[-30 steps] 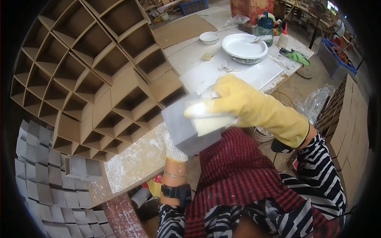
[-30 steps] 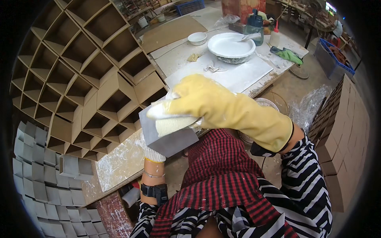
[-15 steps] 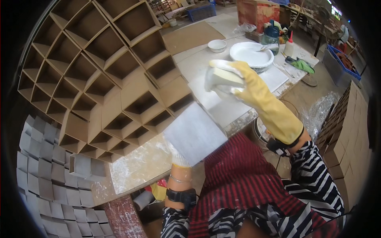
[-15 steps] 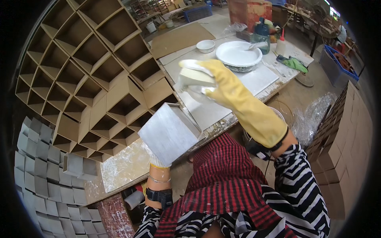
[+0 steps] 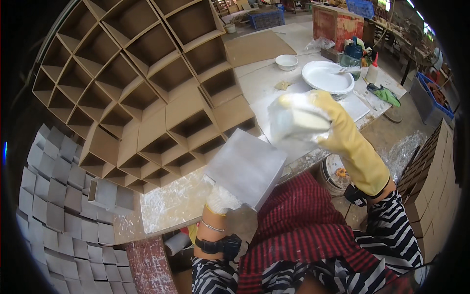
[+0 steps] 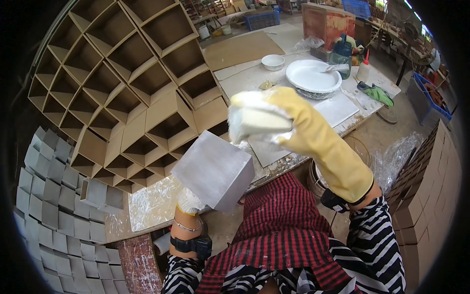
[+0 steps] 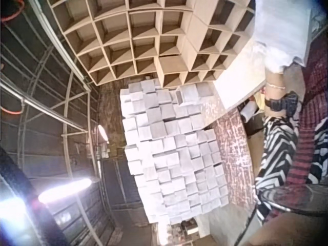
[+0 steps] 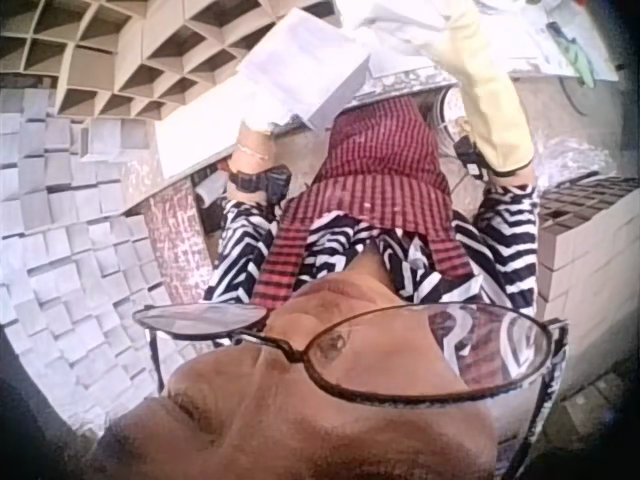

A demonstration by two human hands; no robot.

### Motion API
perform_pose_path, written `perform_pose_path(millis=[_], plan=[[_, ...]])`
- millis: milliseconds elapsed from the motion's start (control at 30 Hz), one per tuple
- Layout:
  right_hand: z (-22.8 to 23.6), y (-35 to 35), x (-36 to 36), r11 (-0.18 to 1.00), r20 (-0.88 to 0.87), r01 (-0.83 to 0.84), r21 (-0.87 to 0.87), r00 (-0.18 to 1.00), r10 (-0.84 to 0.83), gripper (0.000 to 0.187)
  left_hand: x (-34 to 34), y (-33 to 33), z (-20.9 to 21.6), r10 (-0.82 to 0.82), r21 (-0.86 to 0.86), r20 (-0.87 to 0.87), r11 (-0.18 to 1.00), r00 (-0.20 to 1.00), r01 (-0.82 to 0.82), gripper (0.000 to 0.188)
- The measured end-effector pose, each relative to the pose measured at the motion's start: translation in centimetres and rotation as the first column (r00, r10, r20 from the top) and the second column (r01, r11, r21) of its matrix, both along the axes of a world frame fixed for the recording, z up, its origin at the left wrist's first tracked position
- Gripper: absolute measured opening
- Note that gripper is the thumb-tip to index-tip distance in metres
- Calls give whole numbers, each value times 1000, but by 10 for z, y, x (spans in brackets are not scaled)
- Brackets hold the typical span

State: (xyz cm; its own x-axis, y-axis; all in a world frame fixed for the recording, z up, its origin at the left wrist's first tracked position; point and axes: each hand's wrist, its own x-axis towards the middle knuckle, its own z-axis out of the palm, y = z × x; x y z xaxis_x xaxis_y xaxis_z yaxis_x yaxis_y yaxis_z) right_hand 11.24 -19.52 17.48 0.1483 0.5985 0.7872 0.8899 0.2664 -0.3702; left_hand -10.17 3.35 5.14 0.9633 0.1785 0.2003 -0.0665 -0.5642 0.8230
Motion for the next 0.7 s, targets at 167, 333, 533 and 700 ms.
perform_pose_path(millis=[167,333,533,700], plan=[[3,15,-8,966,279,-190,-178,931,235,70,-4,1,1,54,371,-131,929,990,-2,46],[33,49,-19,942,359,-222,-250,883,303,68,-14,11,-38,-120,87,110,990,987,110,37],[21,76,4,999,388,-12,-32,921,23,68,-23,5,-31,-149,22,169,989,974,147,35],[30,62,-35,811,264,-574,-111,770,581,63,-14,20,-37,-263,-19,161,963,951,270,36]])
